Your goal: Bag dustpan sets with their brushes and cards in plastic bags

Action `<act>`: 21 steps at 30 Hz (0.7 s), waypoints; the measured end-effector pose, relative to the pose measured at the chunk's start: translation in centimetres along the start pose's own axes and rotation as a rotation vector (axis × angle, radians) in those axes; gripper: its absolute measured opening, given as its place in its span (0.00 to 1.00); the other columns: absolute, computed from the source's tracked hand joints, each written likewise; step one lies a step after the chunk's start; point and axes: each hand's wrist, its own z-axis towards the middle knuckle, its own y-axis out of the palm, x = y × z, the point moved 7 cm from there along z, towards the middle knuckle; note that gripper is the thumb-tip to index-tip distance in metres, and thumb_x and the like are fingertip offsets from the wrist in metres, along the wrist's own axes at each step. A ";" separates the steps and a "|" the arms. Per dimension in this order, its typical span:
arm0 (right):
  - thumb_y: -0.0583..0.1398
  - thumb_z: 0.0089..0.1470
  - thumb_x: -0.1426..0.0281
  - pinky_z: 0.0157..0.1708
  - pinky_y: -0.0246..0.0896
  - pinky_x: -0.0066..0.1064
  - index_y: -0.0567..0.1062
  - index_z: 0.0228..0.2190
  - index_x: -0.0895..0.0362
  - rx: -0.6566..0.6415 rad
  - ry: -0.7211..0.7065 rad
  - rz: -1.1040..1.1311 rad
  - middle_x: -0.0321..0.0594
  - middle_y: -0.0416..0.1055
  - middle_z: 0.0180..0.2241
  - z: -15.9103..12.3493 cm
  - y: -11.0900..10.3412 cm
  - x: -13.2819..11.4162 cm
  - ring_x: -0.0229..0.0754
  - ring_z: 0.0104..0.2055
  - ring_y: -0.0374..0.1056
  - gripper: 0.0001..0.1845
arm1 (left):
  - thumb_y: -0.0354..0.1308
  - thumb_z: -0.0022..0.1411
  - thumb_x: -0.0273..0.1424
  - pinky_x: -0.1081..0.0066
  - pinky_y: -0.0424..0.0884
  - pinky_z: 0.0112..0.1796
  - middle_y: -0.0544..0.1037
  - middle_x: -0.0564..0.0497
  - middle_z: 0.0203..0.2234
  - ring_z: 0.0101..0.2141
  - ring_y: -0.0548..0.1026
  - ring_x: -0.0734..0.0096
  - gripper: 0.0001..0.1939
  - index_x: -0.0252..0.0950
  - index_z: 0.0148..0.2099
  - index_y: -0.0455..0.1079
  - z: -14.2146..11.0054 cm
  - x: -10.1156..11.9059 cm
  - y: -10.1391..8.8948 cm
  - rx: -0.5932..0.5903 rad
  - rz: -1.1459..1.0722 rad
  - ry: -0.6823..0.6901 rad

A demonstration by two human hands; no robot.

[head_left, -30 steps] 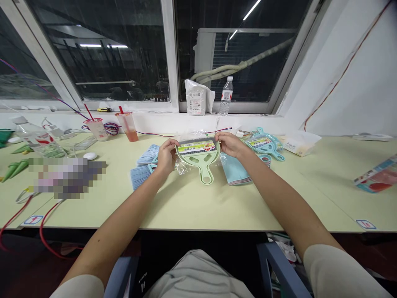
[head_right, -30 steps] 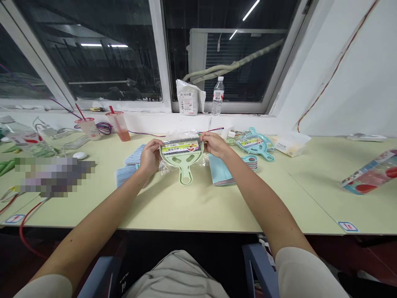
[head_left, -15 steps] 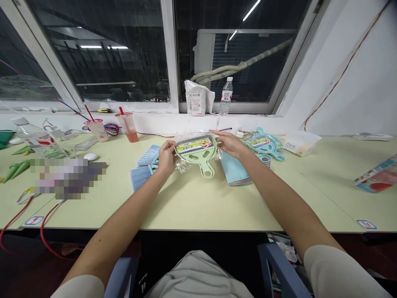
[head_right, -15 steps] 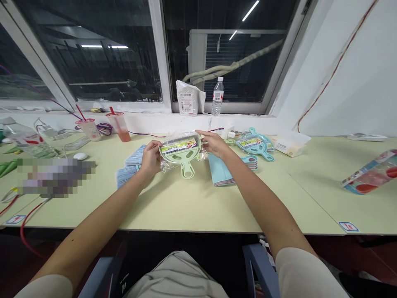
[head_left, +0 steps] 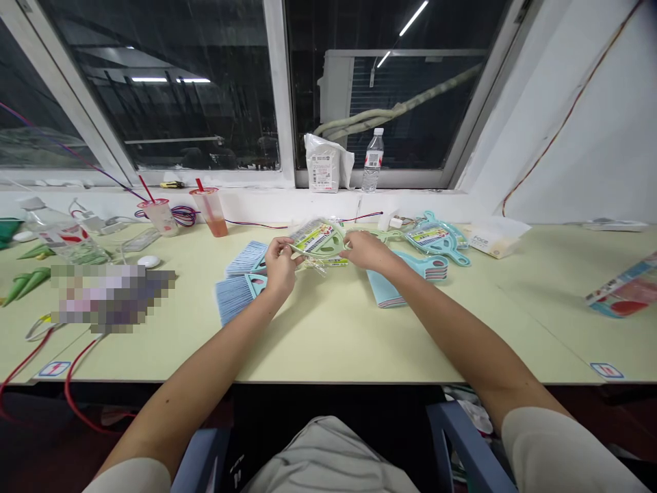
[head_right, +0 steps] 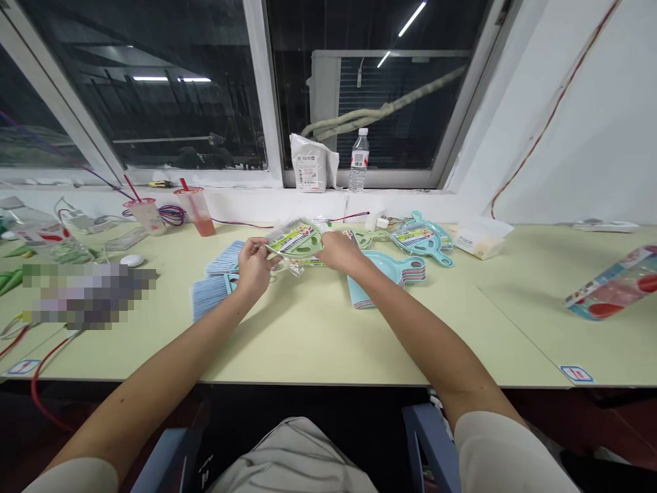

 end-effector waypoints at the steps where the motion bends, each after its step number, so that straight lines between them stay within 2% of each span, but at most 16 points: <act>1: 0.66 0.57 0.61 0.46 0.63 0.36 0.77 0.48 0.58 -0.008 -0.005 -0.021 0.53 0.76 0.50 0.1 0.2 0.0 0.55 0.53 0.70 0.20 | 0.58 0.57 0.28 0.69 0.79 0.33 0.68 0.52 0.35 0.35 0.75 0.73 0.04 0.38 0.36 0.66 -0.2 0.0 0.2 -0.007 0.002 0.000; 4: 0.66 0.57 0.66 0.47 0.63 0.37 0.74 0.52 0.59 -0.042 -0.039 -0.053 0.54 0.75 0.51 0.2 0.0 0.6 0.56 0.55 0.69 0.22 | 0.59 0.56 0.29 0.66 0.80 0.36 0.67 0.52 0.36 0.36 0.75 0.72 0.06 0.38 0.38 0.67 -0.7 0.2 0.8 -0.055 0.004 -0.017; 6: 0.65 0.57 0.69 0.48 0.63 0.36 0.71 0.56 0.58 -0.032 -0.042 -0.054 0.54 0.74 0.52 0.2 -0.8 1.6 0.54 0.55 0.69 0.25 | 0.60 0.54 0.28 0.64 0.81 0.37 0.67 0.52 0.38 0.37 0.75 0.71 0.13 0.41 0.43 0.68 -1.1 0.5 1.3 -0.108 0.008 -0.034; 8: 0.65 0.56 0.72 0.48 0.63 0.35 0.69 0.59 0.57 0.001 -0.032 -0.048 0.53 0.74 0.53 0.5 -1.8 3.2 0.52 0.54 0.70 0.29 | 0.60 0.51 0.25 0.63 0.81 0.36 0.67 0.52 0.41 0.37 0.77 0.70 0.23 0.44 0.50 0.66 -1.5 0.7 1.6 -0.135 0.035 -0.050; 10: 0.64 0.55 0.75 0.50 0.62 0.34 0.68 0.60 0.57 0.032 -0.030 -0.054 0.51 0.74 0.53 1.4 -2.7 5.5 0.51 0.54 0.70 0.31 | 0.59 0.49 0.24 0.64 0.80 0.34 0.67 0.51 0.43 0.36 0.78 0.69 0.27 0.45 0.52 0.64 -1.7 0.6 1.5 -0.112 0.089 -0.055; 12: 0.63 0.54 0.78 0.49 0.63 0.34 0.69 0.59 0.58 0.062 -0.023 -0.067 0.52 0.74 0.54 2.9 -3.3 8.2 0.51 0.54 0.70 0.31 | 0.58 0.49 0.24 0.66 0.79 0.32 0.68 0.51 0.41 0.35 0.78 0.68 0.24 0.43 0.50 0.63 -1.9 0.1 1.4 -0.095 0.160 -0.051; 14: 0.63 0.53 0.79 0.49 0.63 0.34 0.69 0.59 0.58 0.060 -0.010 -0.104 0.53 0.73 0.55 5.0 -3.4 11.1 0.51 0.53 0.69 0.32 | 0.56 0.50 0.24 0.68 0.77 0.31 0.69 0.51 0.40 0.34 0.78 0.69 0.20 0.40 0.47 0.64 -2.2 -0.8 1.6 -0.127 0.231 -0.041; 18: 0.63 0.53 0.80 0.47 0.61 0.31 0.68 0.59 0.59 -0.017 0.064 -0.213 0.52 0.74 0.53 9.2 -2.3 16.5 0.49 0.51 0.69 0.32 | 0.54 0.50 0.22 0.71 0.73 0.31 0.73 0.51 0.37 0.33 0.76 0.71 0.16 0.39 0.43 0.66 -3.1 -2.0 2.6 -0.254 0.338 -0.011; 21: 0.64 0.53 0.78 0.45 0.60 0.30 0.69 0.58 0.59 -0.053 0.131 -0.256 0.52 0.73 0.54 11.0 -1.1 19.1 0.47 0.49 0.69 0.30 | 0.52 0.52 0.19 0.70 0.71 0.34 0.74 0.51 0.35 0.32 0.76 0.71 0.14 0.38 0.41 0.67 -3.9 -1.6 3.3 -0.351 0.446 0.049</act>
